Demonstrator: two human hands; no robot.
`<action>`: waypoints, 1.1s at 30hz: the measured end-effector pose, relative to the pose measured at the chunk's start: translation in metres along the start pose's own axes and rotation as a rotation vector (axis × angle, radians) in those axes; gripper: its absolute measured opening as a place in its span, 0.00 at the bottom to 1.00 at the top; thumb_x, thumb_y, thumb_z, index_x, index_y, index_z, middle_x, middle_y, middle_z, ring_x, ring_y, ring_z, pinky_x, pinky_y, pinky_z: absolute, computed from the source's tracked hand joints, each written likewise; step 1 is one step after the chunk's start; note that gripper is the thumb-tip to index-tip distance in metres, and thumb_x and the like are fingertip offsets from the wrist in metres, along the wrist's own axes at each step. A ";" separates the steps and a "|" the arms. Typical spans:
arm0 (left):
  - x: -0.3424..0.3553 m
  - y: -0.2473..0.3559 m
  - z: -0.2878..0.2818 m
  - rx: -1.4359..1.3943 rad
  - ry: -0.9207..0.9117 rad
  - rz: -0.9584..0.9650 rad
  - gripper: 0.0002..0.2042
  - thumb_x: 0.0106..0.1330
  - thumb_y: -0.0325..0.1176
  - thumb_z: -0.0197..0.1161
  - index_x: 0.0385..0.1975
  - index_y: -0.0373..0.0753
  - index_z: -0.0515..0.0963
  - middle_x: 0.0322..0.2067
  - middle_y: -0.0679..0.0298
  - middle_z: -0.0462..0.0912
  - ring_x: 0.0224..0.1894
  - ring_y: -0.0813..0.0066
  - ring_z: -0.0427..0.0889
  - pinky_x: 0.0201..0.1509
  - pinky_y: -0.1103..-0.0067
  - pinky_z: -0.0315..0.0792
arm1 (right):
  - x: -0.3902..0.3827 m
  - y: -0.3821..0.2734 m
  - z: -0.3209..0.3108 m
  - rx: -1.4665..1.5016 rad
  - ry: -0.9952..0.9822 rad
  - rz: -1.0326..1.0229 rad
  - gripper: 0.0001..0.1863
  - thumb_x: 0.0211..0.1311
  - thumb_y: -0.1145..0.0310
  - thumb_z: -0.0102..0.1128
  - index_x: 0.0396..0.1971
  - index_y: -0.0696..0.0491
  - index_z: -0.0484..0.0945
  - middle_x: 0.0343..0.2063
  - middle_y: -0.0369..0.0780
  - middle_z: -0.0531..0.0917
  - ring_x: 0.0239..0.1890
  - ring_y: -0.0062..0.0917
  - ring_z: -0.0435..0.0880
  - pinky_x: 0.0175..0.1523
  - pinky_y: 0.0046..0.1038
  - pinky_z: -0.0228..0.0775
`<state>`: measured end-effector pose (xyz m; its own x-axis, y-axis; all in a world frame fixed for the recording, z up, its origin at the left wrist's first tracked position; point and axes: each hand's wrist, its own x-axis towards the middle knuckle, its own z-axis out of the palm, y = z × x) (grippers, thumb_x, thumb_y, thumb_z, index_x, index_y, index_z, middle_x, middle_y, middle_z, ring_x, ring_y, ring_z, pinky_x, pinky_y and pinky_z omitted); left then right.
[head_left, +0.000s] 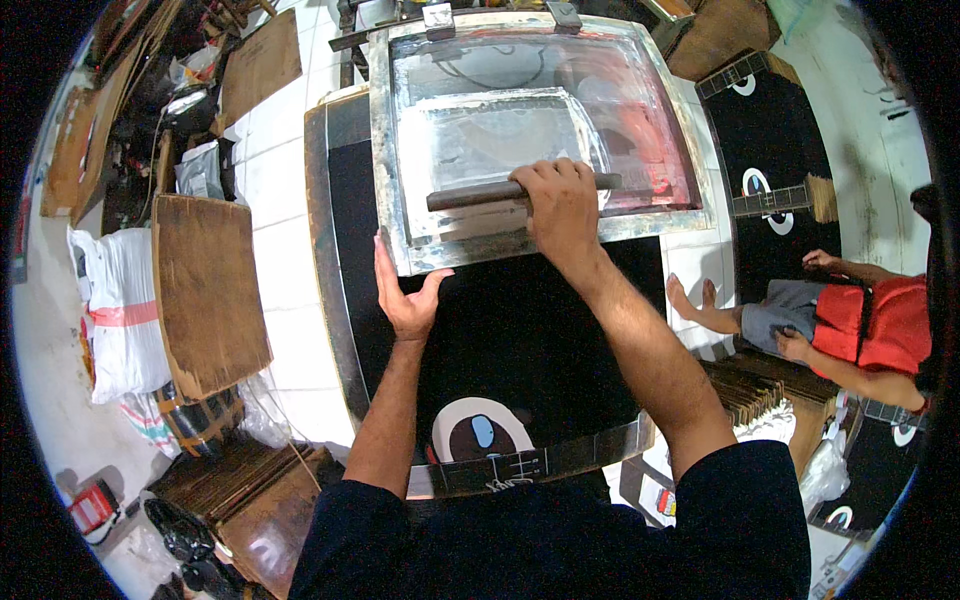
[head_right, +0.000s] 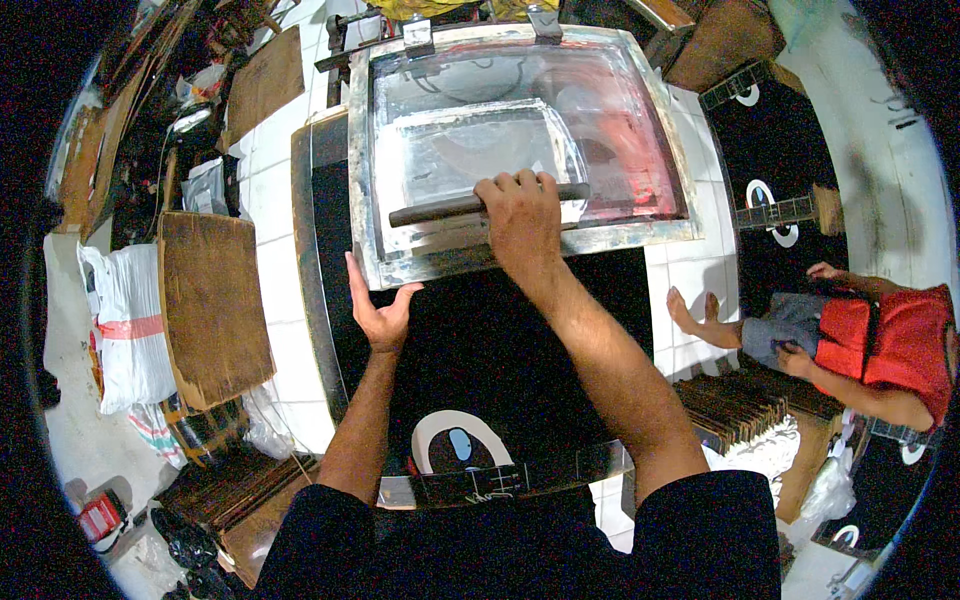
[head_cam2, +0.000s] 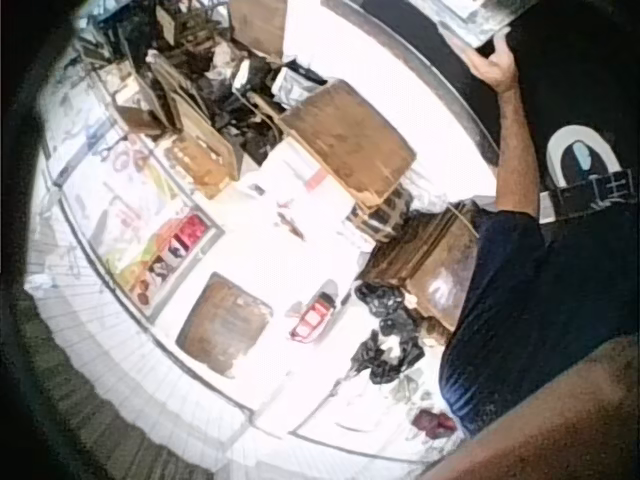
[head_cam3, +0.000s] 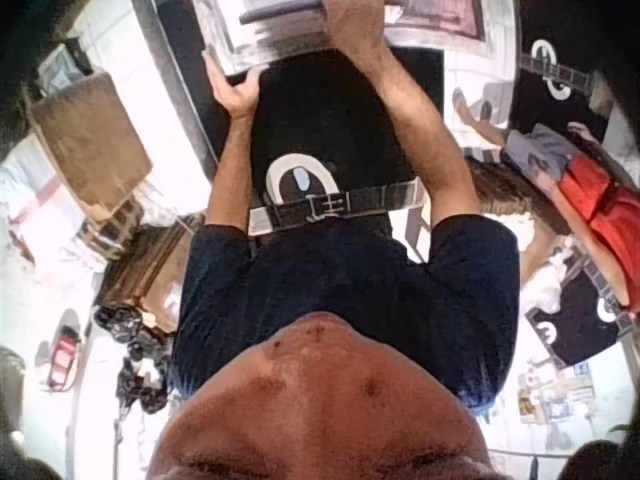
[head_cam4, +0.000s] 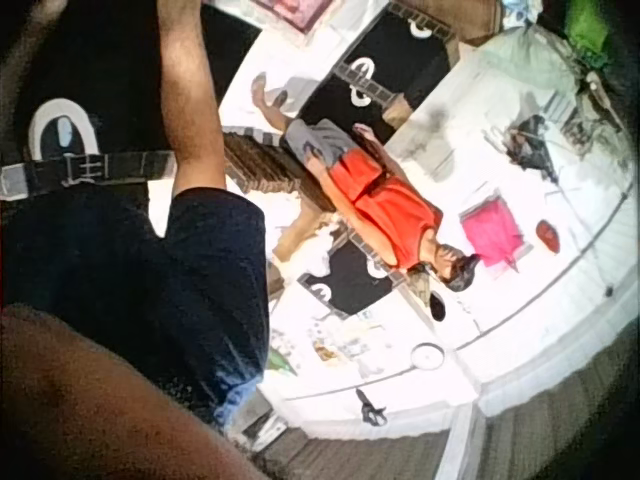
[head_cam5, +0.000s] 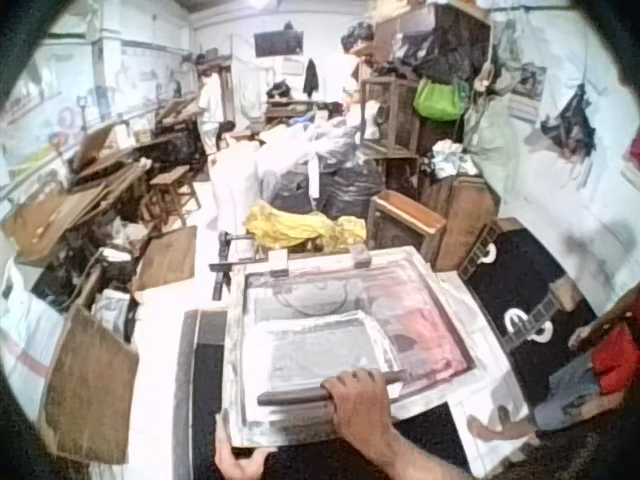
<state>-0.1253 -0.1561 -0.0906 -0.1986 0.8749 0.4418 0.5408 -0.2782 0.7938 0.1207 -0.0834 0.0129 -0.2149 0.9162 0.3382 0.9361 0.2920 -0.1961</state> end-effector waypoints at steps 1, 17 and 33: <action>0.000 0.000 -0.001 0.009 -0.019 0.002 0.54 0.48 0.37 0.86 0.73 0.26 0.59 0.71 0.39 0.66 0.72 0.47 0.69 0.73 0.62 0.67 | 0.013 0.004 -0.001 0.036 -0.046 0.003 0.14 0.56 0.74 0.65 0.43 0.48 0.84 0.40 0.37 0.86 0.46 0.36 0.82 0.55 0.43 0.67; -0.001 -0.003 -0.004 0.141 -0.111 -0.021 0.55 0.52 0.48 0.83 0.73 0.26 0.57 0.72 0.37 0.62 0.74 0.43 0.65 0.76 0.59 0.63 | 0.114 0.064 0.041 0.100 -0.192 -0.079 0.23 0.49 0.59 0.79 0.45 0.49 0.85 0.38 0.46 0.89 0.44 0.45 0.88 0.51 0.47 0.76; 0.001 -0.002 -0.003 0.145 -0.082 0.038 0.50 0.52 0.42 0.83 0.71 0.24 0.62 0.71 0.35 0.63 0.74 0.43 0.65 0.76 0.57 0.64 | -0.017 -0.002 -0.011 0.152 -0.161 0.071 0.18 0.44 0.81 0.67 0.38 0.48 0.84 0.34 0.36 0.85 0.41 0.36 0.82 0.49 0.42 0.69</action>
<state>-0.1286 -0.1554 -0.0904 -0.1113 0.8959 0.4301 0.6604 -0.2567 0.7056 0.1254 -0.1026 0.0176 -0.2030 0.9644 0.1696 0.9002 0.2520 -0.3551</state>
